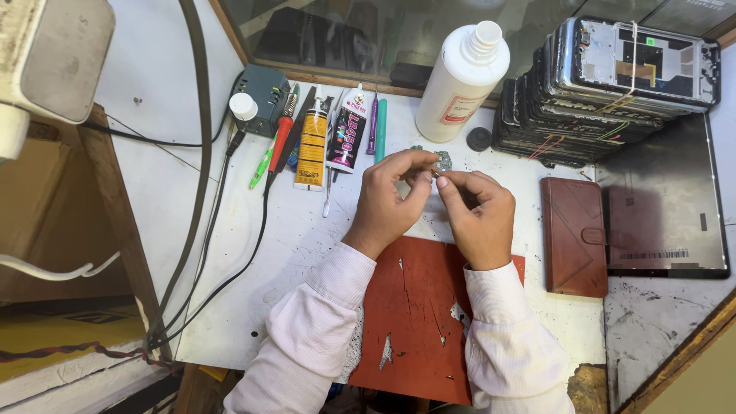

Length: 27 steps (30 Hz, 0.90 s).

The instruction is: The person applies adhesive from a tube to a small circuit board and uses a thin tool to clean or scrape the component. They handle various small tools including tweezers and a screwdriver on a repair bench cluttered with parts and tools.

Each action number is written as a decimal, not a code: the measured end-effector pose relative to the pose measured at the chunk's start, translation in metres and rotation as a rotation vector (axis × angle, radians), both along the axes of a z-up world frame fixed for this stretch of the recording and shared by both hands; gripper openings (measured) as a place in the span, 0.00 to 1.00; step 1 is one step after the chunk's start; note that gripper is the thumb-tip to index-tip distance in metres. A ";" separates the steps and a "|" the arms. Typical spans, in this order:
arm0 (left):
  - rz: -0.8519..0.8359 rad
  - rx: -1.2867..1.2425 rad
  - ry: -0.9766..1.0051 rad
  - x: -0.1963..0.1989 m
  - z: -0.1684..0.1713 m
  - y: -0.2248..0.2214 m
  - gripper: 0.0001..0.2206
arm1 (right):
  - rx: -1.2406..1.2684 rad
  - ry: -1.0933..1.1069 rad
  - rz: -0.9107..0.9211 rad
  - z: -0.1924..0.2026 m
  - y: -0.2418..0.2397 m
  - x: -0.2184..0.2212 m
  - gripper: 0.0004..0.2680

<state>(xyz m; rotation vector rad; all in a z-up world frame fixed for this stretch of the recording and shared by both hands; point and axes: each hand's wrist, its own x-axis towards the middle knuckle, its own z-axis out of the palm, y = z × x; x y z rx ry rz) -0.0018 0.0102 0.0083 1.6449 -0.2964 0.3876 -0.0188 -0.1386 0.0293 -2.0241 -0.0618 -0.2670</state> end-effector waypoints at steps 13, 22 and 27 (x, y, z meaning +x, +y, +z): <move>0.091 0.155 -0.122 -0.003 -0.003 0.003 0.05 | -0.137 -0.171 0.010 0.001 -0.001 -0.001 0.06; 0.163 -0.224 0.195 0.009 -0.012 0.007 0.05 | -0.015 0.106 -0.149 -0.007 -0.017 0.000 0.11; 0.106 -0.241 0.206 0.005 -0.009 0.005 0.05 | 0.795 -0.033 0.106 -0.015 -0.027 0.003 0.06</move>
